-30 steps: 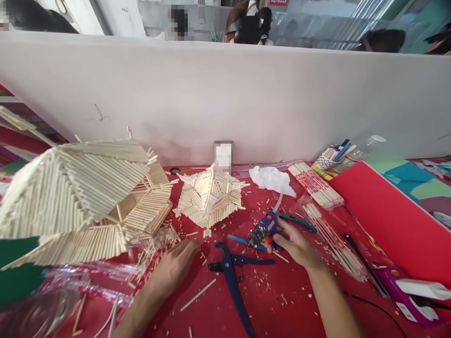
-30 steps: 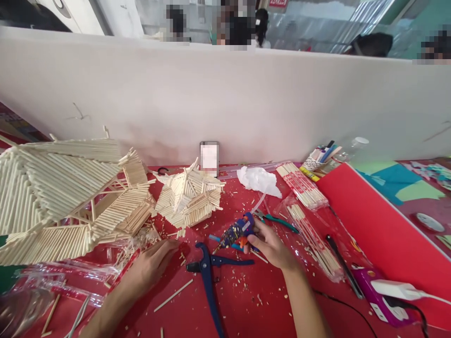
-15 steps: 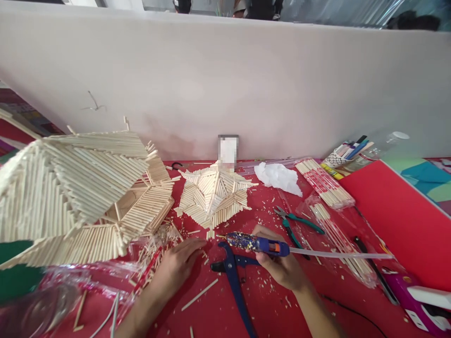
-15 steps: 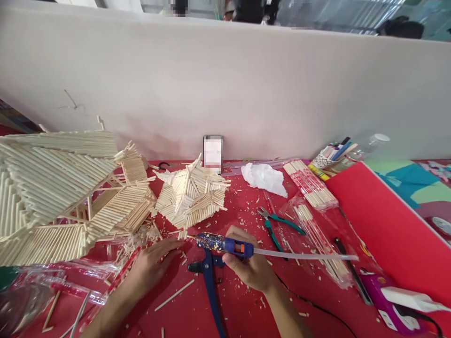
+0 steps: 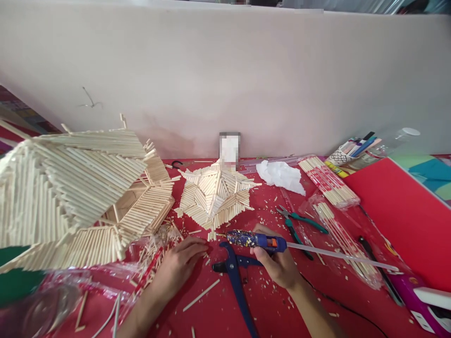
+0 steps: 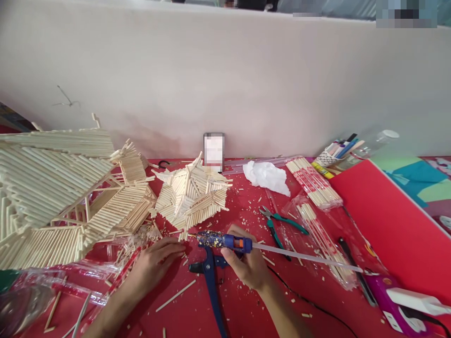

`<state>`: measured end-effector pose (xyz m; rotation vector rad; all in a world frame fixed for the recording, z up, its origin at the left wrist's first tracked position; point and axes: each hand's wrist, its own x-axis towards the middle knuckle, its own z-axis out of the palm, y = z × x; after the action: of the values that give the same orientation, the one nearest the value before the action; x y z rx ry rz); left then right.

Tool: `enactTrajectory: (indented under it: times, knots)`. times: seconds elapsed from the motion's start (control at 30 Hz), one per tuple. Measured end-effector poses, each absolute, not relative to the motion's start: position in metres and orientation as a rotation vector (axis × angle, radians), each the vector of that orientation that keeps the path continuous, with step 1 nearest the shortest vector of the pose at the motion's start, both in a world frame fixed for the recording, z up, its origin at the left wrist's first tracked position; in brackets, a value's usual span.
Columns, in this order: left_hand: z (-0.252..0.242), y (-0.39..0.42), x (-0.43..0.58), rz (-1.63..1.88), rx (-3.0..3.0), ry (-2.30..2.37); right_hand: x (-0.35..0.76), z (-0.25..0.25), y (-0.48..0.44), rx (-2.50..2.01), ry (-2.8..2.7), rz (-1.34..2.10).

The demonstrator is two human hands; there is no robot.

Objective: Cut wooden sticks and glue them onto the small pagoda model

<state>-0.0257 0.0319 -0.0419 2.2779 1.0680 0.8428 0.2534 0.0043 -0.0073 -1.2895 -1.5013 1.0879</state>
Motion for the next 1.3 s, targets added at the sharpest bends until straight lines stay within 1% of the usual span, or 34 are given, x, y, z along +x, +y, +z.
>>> enactTrajectory:
  times: [0.47,0.9,1.1,1.3]
  knots:
    - [-0.048,0.031,-0.029,0.865,2.32,1.143,0.256,-0.007,0.002,-1.24,-1.519,1.09]
    - [-0.045,0.032,-0.026,0.901,2.33,1.172,0.251,-0.001,0.005,-1.3,-1.495,1.079]
    - [-0.046,0.031,-0.026,0.897,2.317,1.189,0.254,0.0,0.004,-1.278,-1.49,1.112]
    - [-0.046,0.031,-0.027,0.828,2.294,1.207,0.255,-0.009,0.001,-1.336,-1.423,1.122]
